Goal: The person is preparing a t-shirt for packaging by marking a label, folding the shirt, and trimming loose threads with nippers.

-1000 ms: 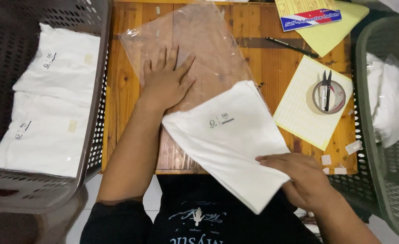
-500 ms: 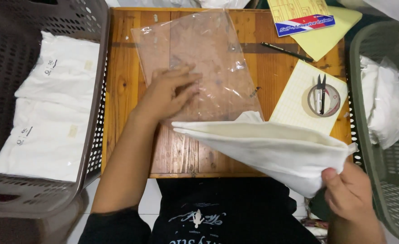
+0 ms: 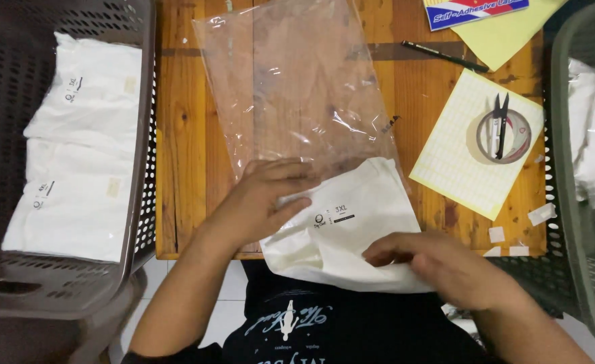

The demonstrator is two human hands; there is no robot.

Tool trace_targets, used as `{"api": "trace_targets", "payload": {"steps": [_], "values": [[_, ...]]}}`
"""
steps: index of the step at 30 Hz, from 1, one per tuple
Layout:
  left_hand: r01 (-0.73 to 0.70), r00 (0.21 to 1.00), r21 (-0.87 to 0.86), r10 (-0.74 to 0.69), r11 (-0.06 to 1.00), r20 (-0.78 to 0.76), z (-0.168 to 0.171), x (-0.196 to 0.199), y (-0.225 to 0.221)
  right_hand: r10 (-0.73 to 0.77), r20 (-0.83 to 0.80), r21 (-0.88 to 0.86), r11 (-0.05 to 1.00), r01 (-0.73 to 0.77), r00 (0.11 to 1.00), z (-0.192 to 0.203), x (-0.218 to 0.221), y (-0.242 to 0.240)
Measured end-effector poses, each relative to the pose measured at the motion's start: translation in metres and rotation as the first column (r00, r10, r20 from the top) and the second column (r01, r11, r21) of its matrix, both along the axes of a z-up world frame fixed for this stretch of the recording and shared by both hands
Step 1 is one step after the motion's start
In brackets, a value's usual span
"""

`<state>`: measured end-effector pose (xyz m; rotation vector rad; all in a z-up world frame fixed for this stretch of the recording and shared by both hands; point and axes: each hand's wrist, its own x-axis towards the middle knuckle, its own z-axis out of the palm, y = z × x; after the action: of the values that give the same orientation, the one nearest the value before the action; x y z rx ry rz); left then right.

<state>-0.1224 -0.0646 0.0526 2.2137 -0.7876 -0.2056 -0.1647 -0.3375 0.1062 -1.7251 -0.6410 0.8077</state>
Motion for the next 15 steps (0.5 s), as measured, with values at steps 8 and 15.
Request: {"api": "trace_targets", "payload": {"steps": [8, 15], "values": [[-0.165, 0.983, 0.080, 0.158, 0.983, 0.095, 0.007, -0.007, -0.008, -0.544, 0.067, -0.879, 0.365, 0.307, 0.837, 0.006, 0.011, 0.021], [-0.127, 0.985, 0.476, 0.169, 0.870, -0.045, 0.000, 0.028, -0.023, -0.509, 0.019, -0.883, 0.396, 0.253, 0.860, -0.003, 0.007, 0.027]]}}
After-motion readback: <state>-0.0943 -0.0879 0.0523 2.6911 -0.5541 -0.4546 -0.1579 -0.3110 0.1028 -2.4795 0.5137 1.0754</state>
